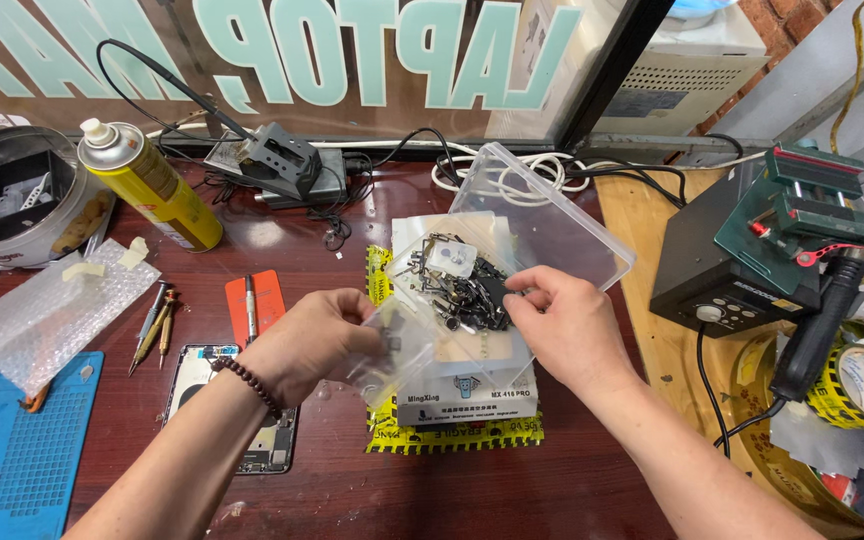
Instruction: The person unwraps bubble-wrapped smartphone back covers and compares them to existing parts on the workbench. They then move to a rack of disassembled phones, select a unit, and inspect its internal components. Finally, they open a small parts box and examine loose screws and connectors.
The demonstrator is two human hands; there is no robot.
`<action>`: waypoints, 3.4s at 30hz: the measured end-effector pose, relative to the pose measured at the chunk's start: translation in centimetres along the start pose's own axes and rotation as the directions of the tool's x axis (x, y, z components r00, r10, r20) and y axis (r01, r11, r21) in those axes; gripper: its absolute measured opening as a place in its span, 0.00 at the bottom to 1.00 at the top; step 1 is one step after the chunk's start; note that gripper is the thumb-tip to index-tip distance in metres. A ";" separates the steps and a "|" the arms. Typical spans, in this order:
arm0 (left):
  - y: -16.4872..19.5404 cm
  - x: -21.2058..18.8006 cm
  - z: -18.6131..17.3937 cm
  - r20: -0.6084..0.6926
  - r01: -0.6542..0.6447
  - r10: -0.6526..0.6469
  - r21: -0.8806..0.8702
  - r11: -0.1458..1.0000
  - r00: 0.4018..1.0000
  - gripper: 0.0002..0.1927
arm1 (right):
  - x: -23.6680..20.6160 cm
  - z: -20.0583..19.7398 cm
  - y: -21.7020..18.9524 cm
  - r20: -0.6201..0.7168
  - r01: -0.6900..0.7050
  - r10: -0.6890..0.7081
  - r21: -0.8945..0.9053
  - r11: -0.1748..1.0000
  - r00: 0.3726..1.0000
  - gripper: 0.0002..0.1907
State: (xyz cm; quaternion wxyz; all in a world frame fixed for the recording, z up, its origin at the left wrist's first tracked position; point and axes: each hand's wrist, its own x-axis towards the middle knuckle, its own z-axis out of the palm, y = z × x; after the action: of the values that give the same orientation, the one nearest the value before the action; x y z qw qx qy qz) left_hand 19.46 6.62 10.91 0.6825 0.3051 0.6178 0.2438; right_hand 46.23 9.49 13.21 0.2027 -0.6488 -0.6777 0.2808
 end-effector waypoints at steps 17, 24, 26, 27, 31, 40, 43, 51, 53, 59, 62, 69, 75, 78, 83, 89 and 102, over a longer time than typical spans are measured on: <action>0.8 -0.8 0.0 0.082 -0.039 0.056 -0.198 0.979 0.995 0.15 | -1.0 0.9 -2.8 0.003 0.257 -0.259 -0.136 0.957 0.966 0.13; 0.2 0.3 0.7 0.078 -0.046 0.064 -0.211 0.977 0.995 0.07 | 1.3 3.4 -4.4 0.047 0.236 -0.232 -0.259 0.936 0.972 0.09; 0.0 0.2 0.8 0.079 -0.045 0.064 -0.218 0.975 0.995 0.07 | 1.6 3.7 -4.4 0.075 0.113 -0.097 -0.249 0.962 0.992 0.06; 0.0 0.3 0.8 0.087 -0.052 0.073 -0.226 0.973 0.993 0.07 | 1.8 3.7 -4.4 0.064 0.076 -0.064 -0.198 0.977 0.996 0.06; -0.1 0.5 0.8 0.115 -0.060 0.095 -0.278 0.959 0.989 0.06 | 2.6 3.2 -3.8 0.068 -0.054 0.055 -0.019 0.998 0.996 0.06; 0.1 1.5 1.5 0.040 -0.079 0.088 -0.190 0.979 0.995 0.13 | 2.5 2.0 -1.3 0.274 -0.219 0.091 0.484 0.847 0.957 0.07; 0.5 1.9 2.3 0.044 -0.105 0.115 -0.186 0.977 0.992 0.10 | 2.7 1.8 -0.6 0.395 -0.373 0.148 0.586 0.720 0.907 0.07; 1.7 2.9 5.3 -0.049 -0.204 0.200 -0.134 0.970 0.979 0.15 | 2.8 1.6 0.3 0.416 -0.454 0.211 0.662 0.596 0.884 0.14; 1.8 3.2 5.8 -0.103 -0.203 0.198 -0.047 0.978 0.975 0.14 | 2.9 1.8 0.1 0.383 -0.434 0.229 0.630 0.644 0.895 0.16; 2.0 3.9 6.0 -0.247 -0.204 0.198 0.001 0.979 0.949 0.10 | 3.1 2.0 0.2 0.395 -0.457 0.240 0.671 0.584 0.887 0.17; 2.1 3.7 5.2 -0.274 -0.224 0.218 0.008 0.974 0.937 0.11 | 3.2 1.7 0.5 0.451 -0.508 0.237 0.719 0.475 0.860 0.17; 1.4 3.1 6.2 -0.171 -0.238 0.263 0.154 0.959 0.949 0.14 | 3.2 2.2 0.3 0.377 -0.433 0.228 0.658 0.616 0.898 0.16; 0.6 4.0 7.1 -0.200 -0.242 0.252 0.071 0.968 0.947 0.15 | 2.7 1.4 -0.5 0.244 -0.248 0.149 0.452 0.857 0.958 0.19; 0.5 4.1 6.6 -0.165 -0.220 0.199 -0.115 0.969 0.966 0.18 | 1.5 0.7 -0.9 0.155 -0.064 0.028 0.233 0.970 0.987 0.20; 0.7 3.4 6.3 -0.191 -0.191 0.175 -0.069 0.979 0.966 0.18 | -0.5 0.0 -1.6 0.059 0.343 -0.339 -0.089 0.935 0.939 0.26; 0.9 2.9 6.6 -0.253 -0.280 0.364 0.315 0.907 0.896 0.16 | -0.3 0.2 -2.4 0.050 0.156 -0.154 -0.031 0.987 0.987 0.22; 1.5 1.7 6.7 -0.280 -0.257 0.359 0.341 0.904 0.890 0.22 | 2.5 1.4 0.0 0.186 -0.159 0.089 0.408 0.899 0.979 0.18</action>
State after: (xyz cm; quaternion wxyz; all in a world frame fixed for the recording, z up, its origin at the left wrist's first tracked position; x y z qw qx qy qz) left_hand 26.35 8.14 11.12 0.4657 0.4525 0.6973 0.3034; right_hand 45.18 11.82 11.92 0.2632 -0.6067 -0.5728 0.4844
